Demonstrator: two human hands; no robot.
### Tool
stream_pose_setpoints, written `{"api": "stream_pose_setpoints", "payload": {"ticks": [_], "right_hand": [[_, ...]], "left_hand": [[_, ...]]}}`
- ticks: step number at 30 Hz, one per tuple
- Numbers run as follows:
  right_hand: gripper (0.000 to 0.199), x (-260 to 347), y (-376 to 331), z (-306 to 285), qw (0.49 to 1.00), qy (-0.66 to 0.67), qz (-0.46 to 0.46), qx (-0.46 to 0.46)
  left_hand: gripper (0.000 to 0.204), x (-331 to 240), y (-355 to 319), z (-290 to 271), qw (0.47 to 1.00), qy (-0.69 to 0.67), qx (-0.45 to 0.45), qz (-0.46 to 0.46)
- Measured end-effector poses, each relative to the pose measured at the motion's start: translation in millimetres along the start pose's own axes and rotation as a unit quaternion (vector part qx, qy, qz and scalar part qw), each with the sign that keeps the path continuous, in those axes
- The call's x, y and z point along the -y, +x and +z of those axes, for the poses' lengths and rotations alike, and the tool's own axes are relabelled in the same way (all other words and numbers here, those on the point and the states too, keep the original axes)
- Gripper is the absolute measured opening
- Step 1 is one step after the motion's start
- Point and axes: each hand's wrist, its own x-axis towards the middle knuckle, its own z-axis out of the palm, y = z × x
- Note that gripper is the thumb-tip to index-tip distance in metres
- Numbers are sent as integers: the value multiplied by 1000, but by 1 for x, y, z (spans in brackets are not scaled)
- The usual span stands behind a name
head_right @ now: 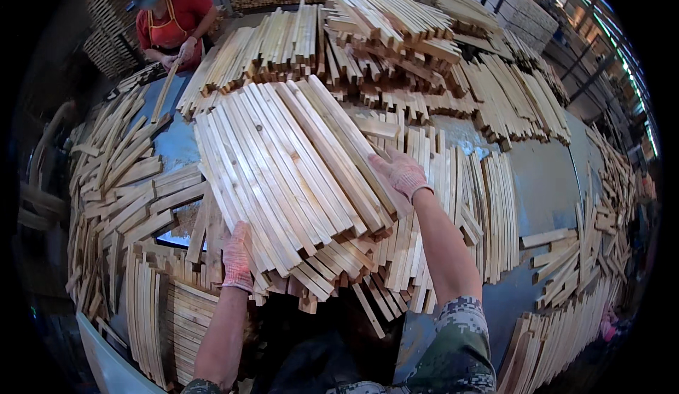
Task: The person repeatedly picks up stacks of light-colored wooden planks from a table and places them onto a conveyor belt. The worker wears pink gloves and a camouflage shirt, handling the wood in a repetitive loop within a factory setting.
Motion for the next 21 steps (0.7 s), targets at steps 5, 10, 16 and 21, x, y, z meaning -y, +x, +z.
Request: {"api": "stream_pose_setpoints", "payload": {"ticks": [5,10,16,21], "right_hand": [[87,8,-7,-14,999,21,-14,21],[70,33,-22,9,995,8,-91,-38],[61,1,7,21,990,82,-103,-40],[60,-10,27,29,948,-62,-35,-311]], "left_hand": [[76,-34,-28,33,999,12,-12,34],[80,-26,-23,22,997,65,-34,17],[76,-20,-20,18,999,22,-36,-1],[77,2,-3,-4,999,39,-31,19]]}}
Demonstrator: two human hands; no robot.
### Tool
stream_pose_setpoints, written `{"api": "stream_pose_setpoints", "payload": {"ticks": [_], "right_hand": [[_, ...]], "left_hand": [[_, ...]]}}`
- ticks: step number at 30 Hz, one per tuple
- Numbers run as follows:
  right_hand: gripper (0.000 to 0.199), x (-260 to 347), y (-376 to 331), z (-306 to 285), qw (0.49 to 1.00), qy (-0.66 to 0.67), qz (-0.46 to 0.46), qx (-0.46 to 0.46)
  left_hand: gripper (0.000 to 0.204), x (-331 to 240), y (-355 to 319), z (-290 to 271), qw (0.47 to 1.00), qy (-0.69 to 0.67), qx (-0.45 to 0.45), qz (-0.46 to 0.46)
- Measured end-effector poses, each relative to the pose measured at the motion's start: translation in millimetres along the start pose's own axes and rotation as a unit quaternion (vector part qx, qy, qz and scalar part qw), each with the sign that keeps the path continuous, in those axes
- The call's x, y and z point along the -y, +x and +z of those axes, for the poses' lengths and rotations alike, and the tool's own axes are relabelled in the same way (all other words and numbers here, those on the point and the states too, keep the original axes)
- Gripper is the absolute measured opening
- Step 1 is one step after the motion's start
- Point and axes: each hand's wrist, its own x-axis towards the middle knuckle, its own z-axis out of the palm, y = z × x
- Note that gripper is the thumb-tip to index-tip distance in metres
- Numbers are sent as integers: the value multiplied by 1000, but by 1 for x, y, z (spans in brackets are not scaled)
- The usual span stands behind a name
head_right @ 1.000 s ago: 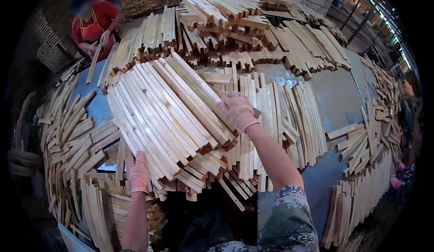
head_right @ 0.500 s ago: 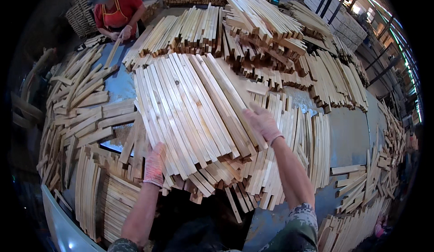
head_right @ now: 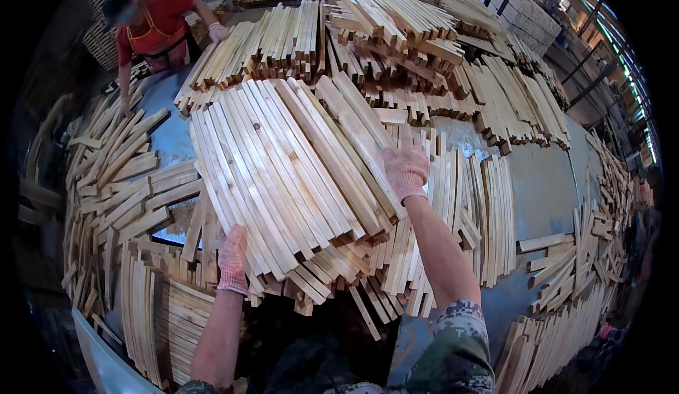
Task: The person repeatedly picks up stacks of light-colored wooden planks from a table and places them onto a conveyor belt. The worker wears pink gloves and a camouflage shirt, handling the wood in a repetitive loop within a factory setting.
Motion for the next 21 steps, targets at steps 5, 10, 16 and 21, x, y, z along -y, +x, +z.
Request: {"api": "stream_pose_setpoints", "payload": {"ticks": [5,10,16,21], "right_hand": [[71,-31,24,-2,939,134,115,295],[84,-33,38,3,935,55,95,336],[102,-30,34,-7,877,154,166,424],[94,-54,40,9,831,245,123,485]], "left_hand": [[76,-3,-1,1,1000,-11,4,-29],[72,-15,-13,13,999,-37,12,-32],[69,-26,-22,16,997,-59,25,-33],[68,-26,-25,17,999,-16,12,-40]]}}
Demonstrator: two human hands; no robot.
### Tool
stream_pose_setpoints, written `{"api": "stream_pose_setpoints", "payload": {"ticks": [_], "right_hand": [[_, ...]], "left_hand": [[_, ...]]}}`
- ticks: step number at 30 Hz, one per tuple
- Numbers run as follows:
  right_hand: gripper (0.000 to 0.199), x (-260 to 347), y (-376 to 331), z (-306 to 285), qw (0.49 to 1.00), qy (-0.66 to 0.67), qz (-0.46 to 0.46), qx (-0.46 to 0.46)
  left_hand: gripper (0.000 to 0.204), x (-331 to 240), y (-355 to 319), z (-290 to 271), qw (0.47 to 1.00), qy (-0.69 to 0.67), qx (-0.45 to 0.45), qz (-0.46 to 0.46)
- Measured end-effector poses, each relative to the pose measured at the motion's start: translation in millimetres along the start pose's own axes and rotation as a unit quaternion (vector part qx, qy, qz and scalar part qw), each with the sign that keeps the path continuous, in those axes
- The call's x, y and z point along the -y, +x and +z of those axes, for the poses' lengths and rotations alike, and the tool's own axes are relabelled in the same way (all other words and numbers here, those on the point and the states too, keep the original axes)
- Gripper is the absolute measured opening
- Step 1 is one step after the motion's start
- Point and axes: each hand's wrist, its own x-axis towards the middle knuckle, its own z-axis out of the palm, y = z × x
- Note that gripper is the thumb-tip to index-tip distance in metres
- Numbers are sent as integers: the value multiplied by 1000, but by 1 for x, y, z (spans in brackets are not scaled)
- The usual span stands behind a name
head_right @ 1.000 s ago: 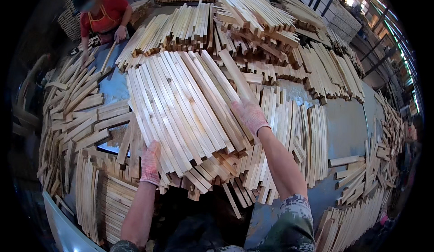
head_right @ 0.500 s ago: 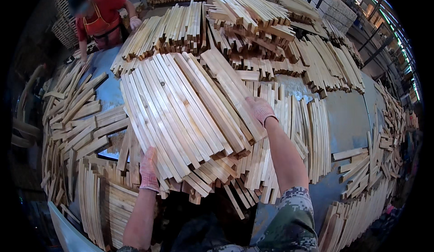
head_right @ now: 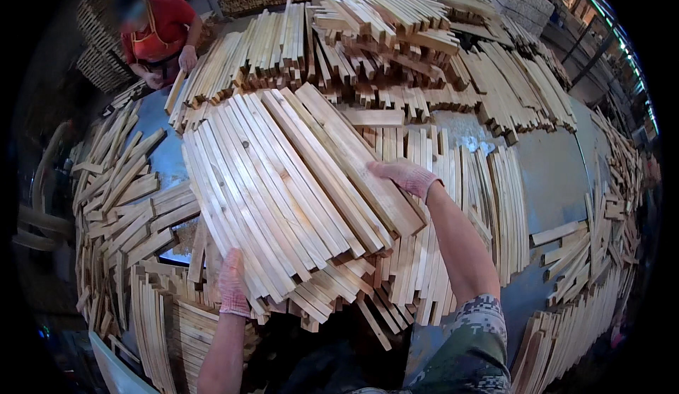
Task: The person repeatedly picks up stacks of light-colored wooden planks from a table and places them onto a conveyor belt. The worker wears pink gloves and a camouflage shirt, handling the wood in a repetitive loop within a factory setting.
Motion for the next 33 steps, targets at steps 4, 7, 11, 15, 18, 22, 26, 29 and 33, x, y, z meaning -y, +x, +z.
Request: {"api": "stream_pose_setpoints", "payload": {"ticks": [4,7,11,15,18,22,26,29,33], "right_hand": [[82,31,-22,16,998,-7,-53,29],[77,27,-20,20,998,30,-58,-25],[71,31,-31,23,993,27,-102,-52],[58,14,-32,16,982,153,-114,-2],[46,-13,-20,10,960,260,-99,-5],[36,-13,-13,2,951,301,-54,35],[34,-6,2,-10,978,194,-64,33],[35,-3,4,-14,990,112,-80,18],[36,15,-8,-16,995,49,-83,0]], "left_hand": [[69,9,9,-11,1000,-19,5,-4],[67,4,6,-8,999,-44,11,-14],[66,-1,5,-3,999,-39,3,-32],[67,-5,1,2,996,-70,19,-45],[68,-2,1,3,997,-70,24,-27],[69,-2,2,-4,998,-55,26,-28],[66,-7,-1,0,999,-33,38,-11],[62,-1,-1,-7,1000,5,16,-12],[59,13,10,-23,998,48,-18,26]]}}
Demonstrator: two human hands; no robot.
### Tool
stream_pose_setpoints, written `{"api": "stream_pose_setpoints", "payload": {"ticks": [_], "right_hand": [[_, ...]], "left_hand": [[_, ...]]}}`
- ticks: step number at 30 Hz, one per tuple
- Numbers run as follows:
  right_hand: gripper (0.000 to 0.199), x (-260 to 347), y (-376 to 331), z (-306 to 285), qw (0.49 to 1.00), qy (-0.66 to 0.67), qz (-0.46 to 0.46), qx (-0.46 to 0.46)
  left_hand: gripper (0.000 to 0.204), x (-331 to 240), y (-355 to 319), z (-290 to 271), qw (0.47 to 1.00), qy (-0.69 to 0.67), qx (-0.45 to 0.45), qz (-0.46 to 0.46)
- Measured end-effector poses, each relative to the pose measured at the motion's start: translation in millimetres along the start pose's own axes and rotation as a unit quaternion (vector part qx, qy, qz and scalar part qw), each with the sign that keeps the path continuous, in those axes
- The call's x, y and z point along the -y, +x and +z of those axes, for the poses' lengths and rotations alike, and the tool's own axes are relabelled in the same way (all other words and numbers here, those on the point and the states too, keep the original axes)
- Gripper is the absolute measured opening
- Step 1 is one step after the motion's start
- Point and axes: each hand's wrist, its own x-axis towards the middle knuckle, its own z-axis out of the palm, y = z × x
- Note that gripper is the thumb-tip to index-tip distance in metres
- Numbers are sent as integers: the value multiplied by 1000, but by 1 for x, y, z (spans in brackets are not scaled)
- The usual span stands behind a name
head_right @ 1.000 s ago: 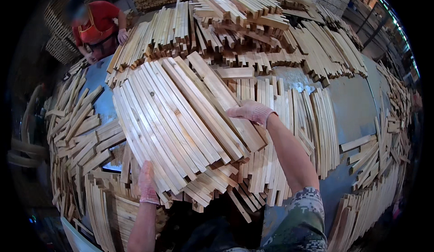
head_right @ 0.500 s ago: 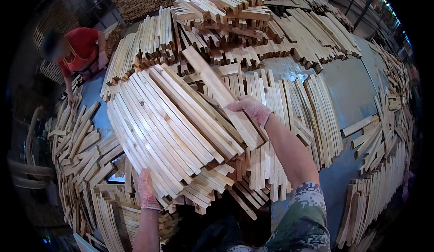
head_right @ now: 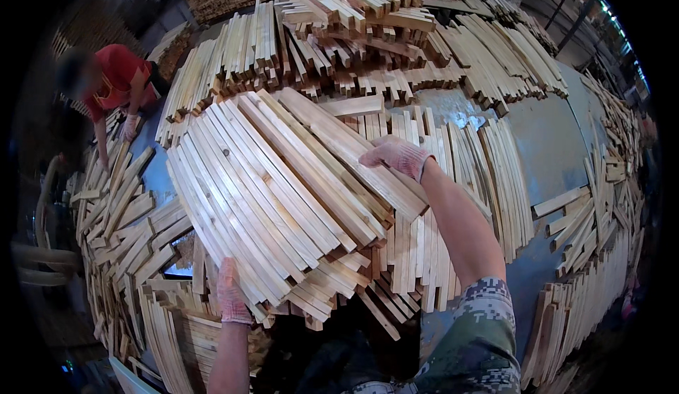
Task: The person repeatedly picks up stacks of light-colored wooden planks from a table and places them onto a conveyor belt. The worker wears pink gloves and a camouflage shirt, handling the wood in a repetitive loop within a factory setting.
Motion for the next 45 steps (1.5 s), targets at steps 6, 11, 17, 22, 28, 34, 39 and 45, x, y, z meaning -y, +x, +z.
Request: {"api": "stream_pose_setpoints", "payload": {"ticks": [6,11,17,22,28,34,39,45], "right_hand": [[41,3,-12,-4,998,65,-8,-25],[42,-2,8,-17,1000,6,13,4],[43,6,24,-29,999,3,16,48],[46,56,20,-23,961,-269,9,71],[52,31,-1,-2,949,-310,-51,-4],[63,13,4,26,940,-328,-49,-78],[68,11,4,38,947,-293,-65,-112],[62,37,-30,43,955,-289,-66,-23]], "left_hand": [[62,-7,-5,11,999,-50,7,-18],[66,-16,-11,18,999,-38,5,-14],[64,-10,-4,15,998,-48,1,-40],[72,19,14,-11,997,-68,-12,-21],[73,-5,-4,13,997,-71,-15,-29],[70,-14,-8,14,996,-66,30,-58],[65,-6,5,7,997,-67,47,-8],[65,-8,2,1,992,-83,72,-57]]}}
